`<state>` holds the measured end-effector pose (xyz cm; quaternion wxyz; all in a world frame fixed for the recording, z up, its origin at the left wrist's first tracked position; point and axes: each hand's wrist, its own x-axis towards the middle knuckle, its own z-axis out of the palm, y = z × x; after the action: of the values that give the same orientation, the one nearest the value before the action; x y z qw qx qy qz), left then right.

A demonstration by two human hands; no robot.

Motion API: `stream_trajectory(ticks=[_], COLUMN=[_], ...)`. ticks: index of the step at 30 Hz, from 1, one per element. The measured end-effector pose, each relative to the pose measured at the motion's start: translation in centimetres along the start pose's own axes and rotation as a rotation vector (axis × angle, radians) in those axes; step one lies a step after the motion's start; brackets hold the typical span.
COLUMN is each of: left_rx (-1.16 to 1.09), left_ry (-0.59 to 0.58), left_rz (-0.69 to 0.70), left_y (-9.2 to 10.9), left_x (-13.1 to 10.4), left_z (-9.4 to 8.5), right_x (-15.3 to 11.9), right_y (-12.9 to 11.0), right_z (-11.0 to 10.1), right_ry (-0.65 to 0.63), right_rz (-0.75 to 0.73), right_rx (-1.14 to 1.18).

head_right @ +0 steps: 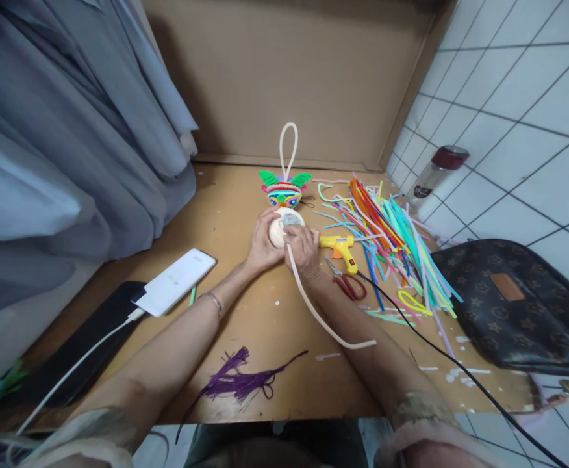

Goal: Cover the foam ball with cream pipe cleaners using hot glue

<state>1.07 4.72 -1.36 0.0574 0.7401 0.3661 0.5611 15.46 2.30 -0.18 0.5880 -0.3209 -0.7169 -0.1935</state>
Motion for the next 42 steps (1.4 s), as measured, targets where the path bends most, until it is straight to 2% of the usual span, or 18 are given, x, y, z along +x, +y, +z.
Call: stream_trajectory(ticks=[7,14,20,25,34,42], left_rx=[-0.049,-0.031,0.04,0.065,0.036,0.039], left_ry=[0.037,0.012,0.037,-0.006,-0.023,-0.042], left_rz=[0.066,0.013,-0.004,-0.021,0.003,0.026], left_y=[-0.22,-0.09,0.28,0.5,0.35,0.32], left_x=[-0.05,-0.06,0.0,0.16,0.14,0.23], left_z=[0.16,0.33,0.22,-0.05,-0.11,-0.29], right_x=[-0.06,-0.48,-0.03,0.27,-0.32,0.17], right_y=[0.21,0.87,0.65,0.41,0.96,0.86], right_z=[0.02,0.28,0.19,-0.07,0.22,0.2], right_ry=[-0.011,-0.06,-0.026,-0.017,-0.138,-0.064], right_rz=[-0.001,0.045,-0.019,-0.053,0.038,-0.078], right_rx=[-0.024,0.028,0.033,0.008,0.002,-0.059])
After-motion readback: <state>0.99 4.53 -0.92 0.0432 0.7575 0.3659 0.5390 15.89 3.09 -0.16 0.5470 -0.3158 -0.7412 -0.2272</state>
